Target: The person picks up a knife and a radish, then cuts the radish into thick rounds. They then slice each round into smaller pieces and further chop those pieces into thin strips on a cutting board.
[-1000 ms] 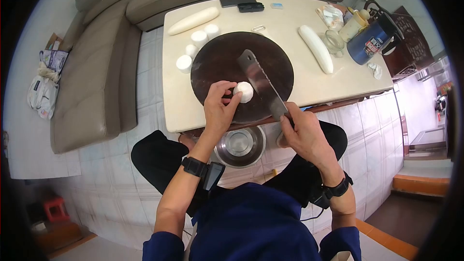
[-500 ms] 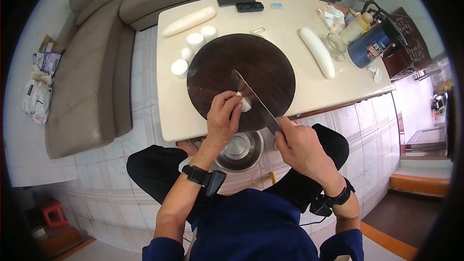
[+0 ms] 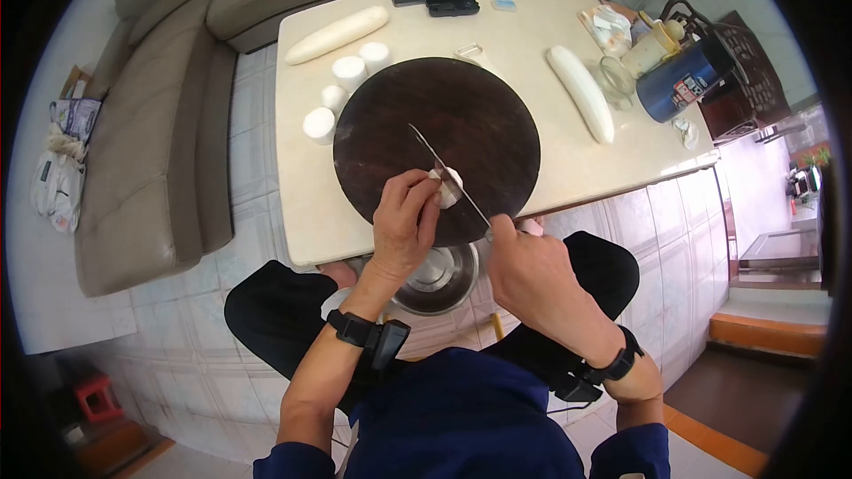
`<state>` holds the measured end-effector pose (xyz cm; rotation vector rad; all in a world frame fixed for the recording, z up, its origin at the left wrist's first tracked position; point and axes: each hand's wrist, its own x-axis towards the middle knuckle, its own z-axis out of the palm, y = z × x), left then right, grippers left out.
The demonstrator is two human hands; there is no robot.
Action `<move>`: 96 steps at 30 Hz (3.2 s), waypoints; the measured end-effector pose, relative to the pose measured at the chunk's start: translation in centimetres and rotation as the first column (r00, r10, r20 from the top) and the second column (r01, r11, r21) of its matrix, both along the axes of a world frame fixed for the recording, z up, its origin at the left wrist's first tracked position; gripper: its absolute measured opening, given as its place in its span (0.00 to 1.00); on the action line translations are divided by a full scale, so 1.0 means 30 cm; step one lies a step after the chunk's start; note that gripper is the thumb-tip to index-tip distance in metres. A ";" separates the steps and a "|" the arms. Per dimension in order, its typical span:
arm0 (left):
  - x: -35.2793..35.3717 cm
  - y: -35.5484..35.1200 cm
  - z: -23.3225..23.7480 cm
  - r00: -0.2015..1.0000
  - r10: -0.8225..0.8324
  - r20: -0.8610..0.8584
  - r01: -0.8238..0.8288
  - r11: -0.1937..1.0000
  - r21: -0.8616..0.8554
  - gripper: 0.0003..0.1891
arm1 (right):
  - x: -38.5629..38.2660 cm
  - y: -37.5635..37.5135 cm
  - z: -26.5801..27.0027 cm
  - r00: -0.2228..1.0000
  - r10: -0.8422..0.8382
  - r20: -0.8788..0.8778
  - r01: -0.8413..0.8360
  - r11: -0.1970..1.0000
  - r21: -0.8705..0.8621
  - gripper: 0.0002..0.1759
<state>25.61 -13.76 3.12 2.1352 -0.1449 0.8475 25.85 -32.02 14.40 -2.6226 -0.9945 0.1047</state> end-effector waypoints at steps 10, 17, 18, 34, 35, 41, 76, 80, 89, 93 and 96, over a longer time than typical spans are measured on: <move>0.096 0.101 0.180 0.996 0.087 -0.022 -0.089 0.923 -0.373 0.15 | 0.036 0.047 -0.022 0.998 -0.014 -0.059 0.014 1.000 0.002 0.11; 0.258 0.088 0.357 0.997 -0.049 -0.053 0.071 0.830 0.553 0.22 | 0.045 0.044 -0.033 0.998 0.004 -0.059 -0.001 0.998 0.057 0.08; 0.263 0.081 0.347 0.991 -0.025 -0.131 0.104 0.764 0.637 0.22 | 0.046 0.043 -0.027 0.999 0.008 -0.050 -0.005 0.999 0.052 0.08; 0.316 0.069 0.223 0.932 0.016 -0.362 0.201 0.808 0.554 0.26 | 0.097 0.034 -0.138 0.984 -0.011 -0.177 0.025 0.997 0.077 0.07; 0.317 0.063 0.213 0.934 0.017 -0.357 0.197 0.808 0.555 0.27 | 0.099 0.029 -0.145 0.982 0.001 -0.187 0.021 0.993 0.116 0.07; 0.216 0.123 0.263 0.945 -0.091 -0.315 0.146 0.977 0.156 0.28 | 0.087 -0.002 -0.151 0.991 0.020 -0.135 0.006 0.982 0.190 0.06; 0.101 0.178 0.183 0.633 -0.493 -0.597 0.545 0.831 -0.109 0.43 | 0.048 -0.187 -0.130 0.875 -0.228 -0.428 0.414 0.812 0.413 0.10; 0.158 0.182 0.157 0.653 -0.514 -0.556 0.632 0.774 0.026 0.39 | 0.034 -0.209 -0.168 0.900 -0.209 -0.383 0.378 0.812 0.444 0.10; 0.090 0.081 0.119 0.827 -0.272 -0.492 0.301 0.953 -0.022 0.30 | 0.025 -0.204 -0.198 0.885 -0.190 -0.425 0.375 0.831 0.411 0.10; 0.046 0.002 0.091 0.899 -0.049 -0.434 0.051 0.999 -0.006 0.29 | 0.021 -0.186 -0.185 0.866 -0.195 -0.461 0.396 0.830 0.393 0.10; 0.035 -0.042 0.054 0.933 0.068 -0.353 -0.061 0.998 0.031 0.28 | 0.017 -0.187 -0.182 0.875 -0.203 -0.440 0.388 0.838 0.384 0.10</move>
